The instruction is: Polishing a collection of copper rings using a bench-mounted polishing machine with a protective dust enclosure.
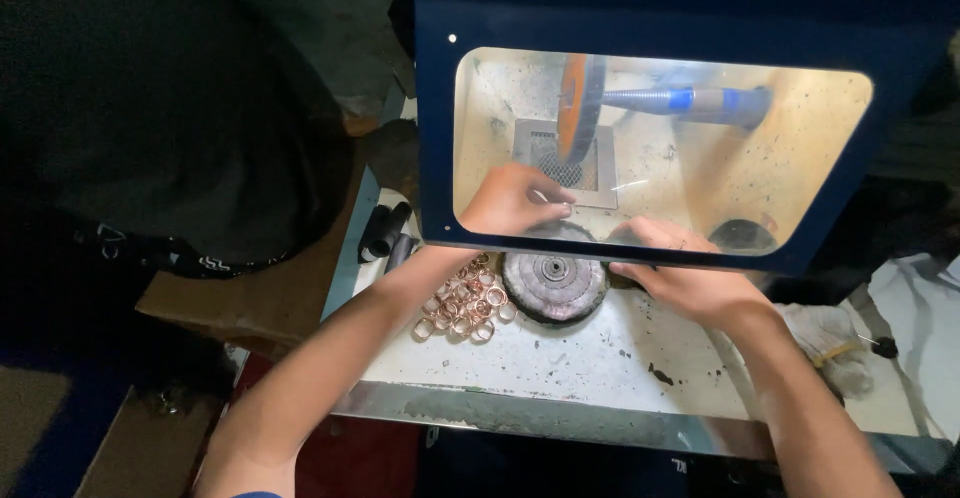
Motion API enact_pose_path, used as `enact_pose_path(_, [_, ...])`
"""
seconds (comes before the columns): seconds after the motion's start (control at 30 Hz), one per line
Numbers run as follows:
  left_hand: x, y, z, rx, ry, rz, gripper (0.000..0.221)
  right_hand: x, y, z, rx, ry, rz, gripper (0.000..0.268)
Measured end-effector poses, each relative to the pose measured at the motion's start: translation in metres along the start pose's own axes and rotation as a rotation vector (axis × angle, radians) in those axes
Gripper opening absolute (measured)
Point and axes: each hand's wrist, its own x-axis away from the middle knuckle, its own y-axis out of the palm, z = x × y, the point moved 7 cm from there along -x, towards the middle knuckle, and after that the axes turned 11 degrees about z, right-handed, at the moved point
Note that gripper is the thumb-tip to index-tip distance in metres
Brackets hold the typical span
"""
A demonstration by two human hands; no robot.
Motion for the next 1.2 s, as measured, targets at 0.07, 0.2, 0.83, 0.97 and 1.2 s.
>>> enact_pose_path(0.07, [0.001, -0.007, -0.004, 0.09, -0.059, 0.038, 0.03, -0.008, 0.006, 0.009, 0.013, 0.042, 0.033, 0.041])
enact_pose_path(0.2, [0.008, -0.027, 0.003, 0.227, -0.335, 0.143, 0.034, -0.036, 0.002, -0.004, -0.182, 0.101, 0.19, 0.044])
enact_pose_path(0.83, [0.02, -0.04, 0.003, 0.375, -0.276, 0.474, 0.028, -0.075, 0.032, -0.006, -0.784, 0.454, 0.533, 0.055])
enact_pose_path(0.97, [0.026, -0.042, 0.016, 0.393, -0.354, 0.445, 0.025, -0.069, 0.026, -0.007, -0.778, 0.45, 0.555, 0.049])
enact_pose_path(1.2, [0.025, -0.035, 0.024, 0.393, -0.426, 0.404, 0.03, -0.058, 0.009, 0.004, -0.74, 0.359, 0.666, 0.047])
